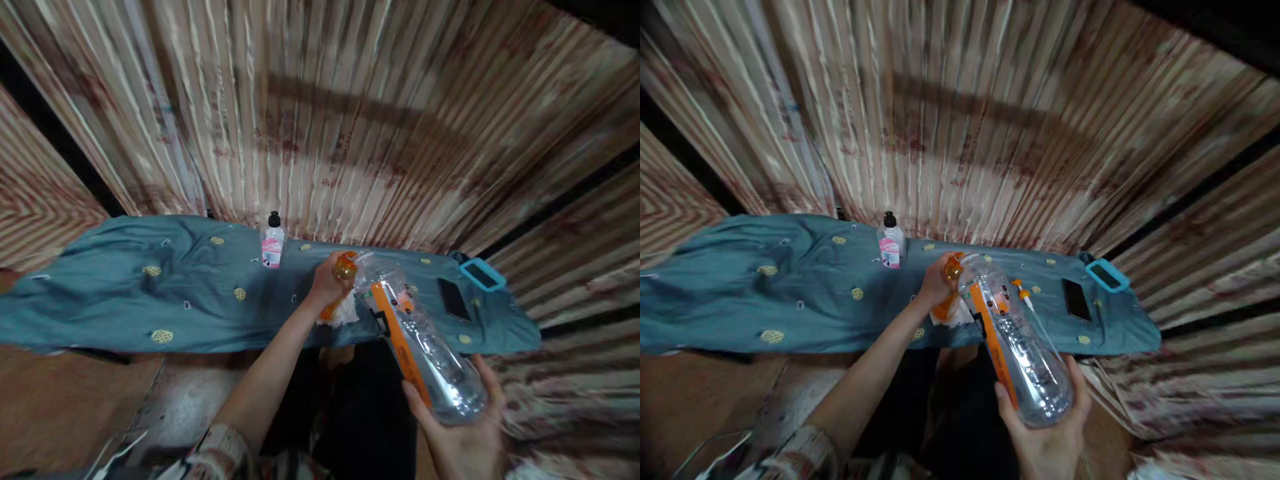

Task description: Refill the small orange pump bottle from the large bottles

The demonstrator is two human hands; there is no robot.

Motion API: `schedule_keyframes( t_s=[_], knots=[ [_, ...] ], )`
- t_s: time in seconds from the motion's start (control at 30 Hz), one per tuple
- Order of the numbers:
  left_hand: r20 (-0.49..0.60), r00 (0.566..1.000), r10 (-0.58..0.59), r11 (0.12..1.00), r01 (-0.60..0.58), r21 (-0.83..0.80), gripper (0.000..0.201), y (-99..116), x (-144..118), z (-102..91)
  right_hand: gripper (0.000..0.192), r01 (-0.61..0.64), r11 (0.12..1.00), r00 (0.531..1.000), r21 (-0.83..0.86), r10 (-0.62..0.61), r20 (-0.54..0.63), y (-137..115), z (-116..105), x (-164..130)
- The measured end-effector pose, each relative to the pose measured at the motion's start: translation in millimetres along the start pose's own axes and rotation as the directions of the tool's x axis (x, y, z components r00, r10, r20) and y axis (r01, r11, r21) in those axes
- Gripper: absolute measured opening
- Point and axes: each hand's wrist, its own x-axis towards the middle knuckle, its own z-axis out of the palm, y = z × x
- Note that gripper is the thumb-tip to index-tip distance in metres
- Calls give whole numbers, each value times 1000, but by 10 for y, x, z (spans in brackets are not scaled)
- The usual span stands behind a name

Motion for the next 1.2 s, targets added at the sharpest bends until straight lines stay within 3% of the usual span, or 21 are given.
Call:
schedule_keyframes(
  t_s=[0.17,0.43,1.2],
  knots=[
    [-6,1000,12,1000,-12,-12,50,-15,-1,-14,114,47,998,999,-52,-48,-22,-64,13,-8],
    [-15,998,59,995,-60,-78,49,-65,-8,0,122,-97,978,993,-187,82,-85,-410,31,-37],
    [-36,996,84,996,-85,-35,51,-52,2,16,130,-257,919,966,-298,242,-89,-679,42,-115]
  ],
)
